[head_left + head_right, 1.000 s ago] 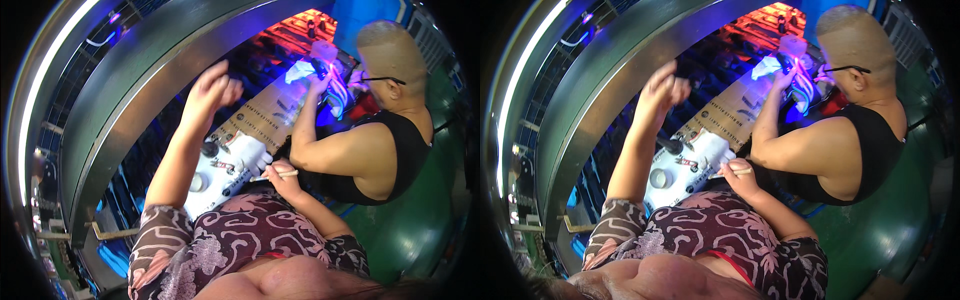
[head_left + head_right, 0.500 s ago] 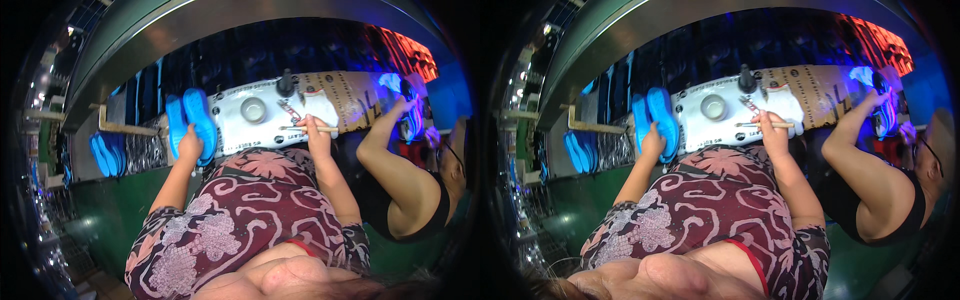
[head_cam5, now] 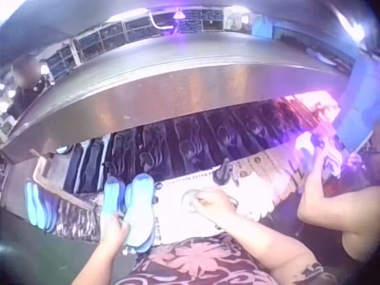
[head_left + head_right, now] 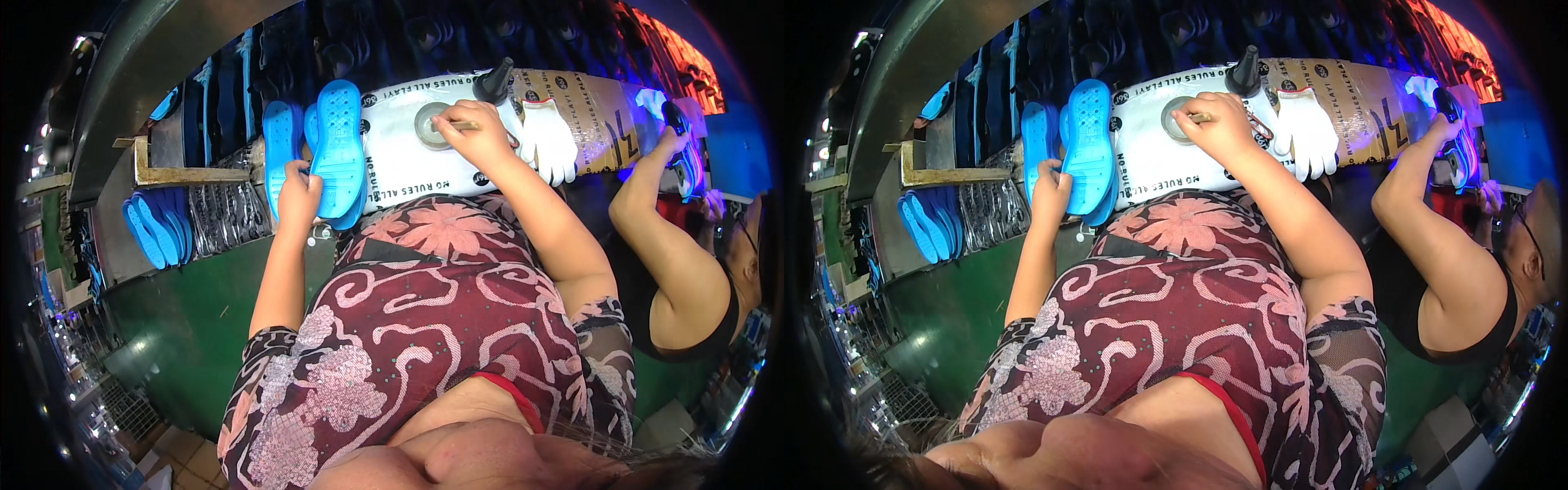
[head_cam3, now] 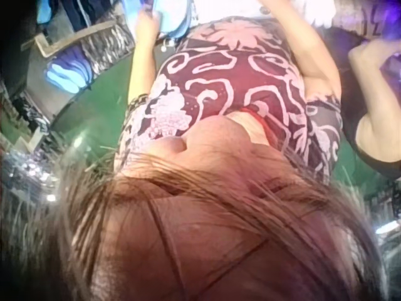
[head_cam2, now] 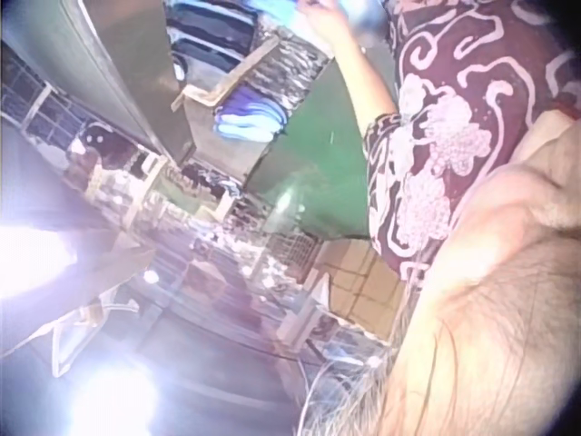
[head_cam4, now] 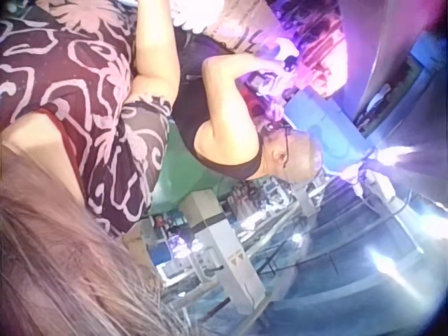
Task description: The person applies adhesive to shoe soles using a brush, dipping the brush into a small container and coating each sole before placing it onto an overhead conveyor.
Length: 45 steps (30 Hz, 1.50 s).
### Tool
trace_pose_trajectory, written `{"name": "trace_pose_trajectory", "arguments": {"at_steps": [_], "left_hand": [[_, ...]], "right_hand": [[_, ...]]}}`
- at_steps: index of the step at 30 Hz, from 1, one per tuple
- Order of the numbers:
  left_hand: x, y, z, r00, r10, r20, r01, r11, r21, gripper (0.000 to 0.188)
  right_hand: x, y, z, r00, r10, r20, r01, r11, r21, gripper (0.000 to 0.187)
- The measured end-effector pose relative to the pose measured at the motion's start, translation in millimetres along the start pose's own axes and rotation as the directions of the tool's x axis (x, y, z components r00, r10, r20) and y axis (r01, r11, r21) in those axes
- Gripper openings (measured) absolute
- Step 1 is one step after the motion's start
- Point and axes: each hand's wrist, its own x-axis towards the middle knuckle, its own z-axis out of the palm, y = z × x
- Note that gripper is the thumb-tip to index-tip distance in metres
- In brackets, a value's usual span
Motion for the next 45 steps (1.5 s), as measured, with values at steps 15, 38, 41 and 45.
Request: {"name": "trace_pose_trajectory", "arguments": {"at_steps": [15,38,41,45], "left_hand": [[-42.6,51.2,-9.2,0.925,0.144,0.351,0.264,0.421,-0.868,0.055],[-46.5,127.3,14.9,0.793,0.474,-0.383,-0.607,0.566,-0.558,0.060],[-44.7,121.6,15.8,0.727,0.531,-0.436,-0.687,0.562,-0.461,0.062],[-45.6,120.4,22.0,0.708,0.543,-0.451,-0.705,0.566,-0.427,0.062]], "right_hand": [[-20.9,-22.8,-31.5,0.836,0.548,-0.024,-0.467,0.735,0.492,0.033],[-42.0,-88.9,-51.0,0.980,-0.152,-0.128,0.173,0.970,0.173,0.020],[-41.6,-90.8,-55.8,0.984,-0.109,-0.140,0.136,0.970,0.200,0.021],[-38.4,-87.0,-49.7,0.962,-0.222,-0.157,0.247,0.954,0.170,0.020]]}}
